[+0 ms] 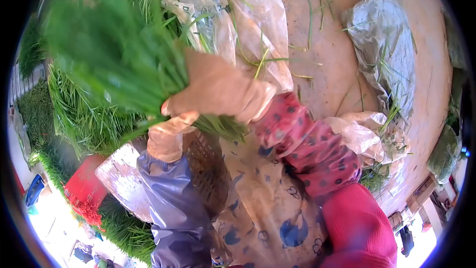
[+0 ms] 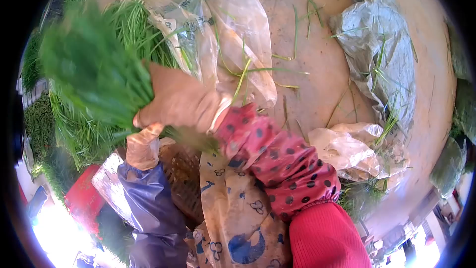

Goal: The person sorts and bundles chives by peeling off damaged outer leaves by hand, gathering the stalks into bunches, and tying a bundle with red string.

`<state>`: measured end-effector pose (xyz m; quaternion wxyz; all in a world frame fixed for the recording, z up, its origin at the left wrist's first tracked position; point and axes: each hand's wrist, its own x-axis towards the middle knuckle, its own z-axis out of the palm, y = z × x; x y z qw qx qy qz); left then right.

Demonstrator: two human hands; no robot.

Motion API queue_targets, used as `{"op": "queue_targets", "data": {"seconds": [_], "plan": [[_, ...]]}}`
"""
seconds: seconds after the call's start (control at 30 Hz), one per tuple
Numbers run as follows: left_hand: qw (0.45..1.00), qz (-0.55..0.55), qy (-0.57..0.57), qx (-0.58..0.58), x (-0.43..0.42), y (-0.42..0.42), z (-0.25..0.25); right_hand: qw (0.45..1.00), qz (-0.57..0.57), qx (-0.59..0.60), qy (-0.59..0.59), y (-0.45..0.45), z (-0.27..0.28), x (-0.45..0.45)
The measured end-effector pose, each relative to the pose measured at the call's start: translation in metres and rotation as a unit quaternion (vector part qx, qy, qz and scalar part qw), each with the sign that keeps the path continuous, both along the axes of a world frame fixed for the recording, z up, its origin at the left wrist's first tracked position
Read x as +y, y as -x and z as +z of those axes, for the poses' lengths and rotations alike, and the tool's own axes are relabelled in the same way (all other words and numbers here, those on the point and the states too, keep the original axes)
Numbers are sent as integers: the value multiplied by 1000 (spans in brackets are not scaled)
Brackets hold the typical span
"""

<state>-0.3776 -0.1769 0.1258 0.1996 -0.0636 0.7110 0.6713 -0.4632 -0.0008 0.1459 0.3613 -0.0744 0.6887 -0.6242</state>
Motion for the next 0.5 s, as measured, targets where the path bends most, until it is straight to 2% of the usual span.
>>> {"op": "queue_targets", "data": {"seconds": [0.1, 0.17, 0.23, 0.3, 0.33, 0.43, 0.5], "plan": [[996, 86, -8, -26, -13, -24, 2, 998, 26, 10, 51, -18, -1, -18], [995, 97, 6, -32, -14, -34, 4, 998, 35, 17, 57, -23, 1, -18], [995, 92, 27, -36, -12, -36, 7, 990, 30, 120, 65, -20, 15, -8], [995, 81, 50, -36, -8, -35, 7, 987, 32, 146, 53, -15, 39, 6], [995, 73, 59, -35, -6, -33, 9, 973, -8, 230, 32, -16, 45, 9], [994, 40, 96, -30, 5, -28, 10, 934, -55, 354, 6, -12, 61, 25], [991, 6, 132, -24, 16, -22, 9, 917, -64, 393, 5, -9, 59, 35]]}}
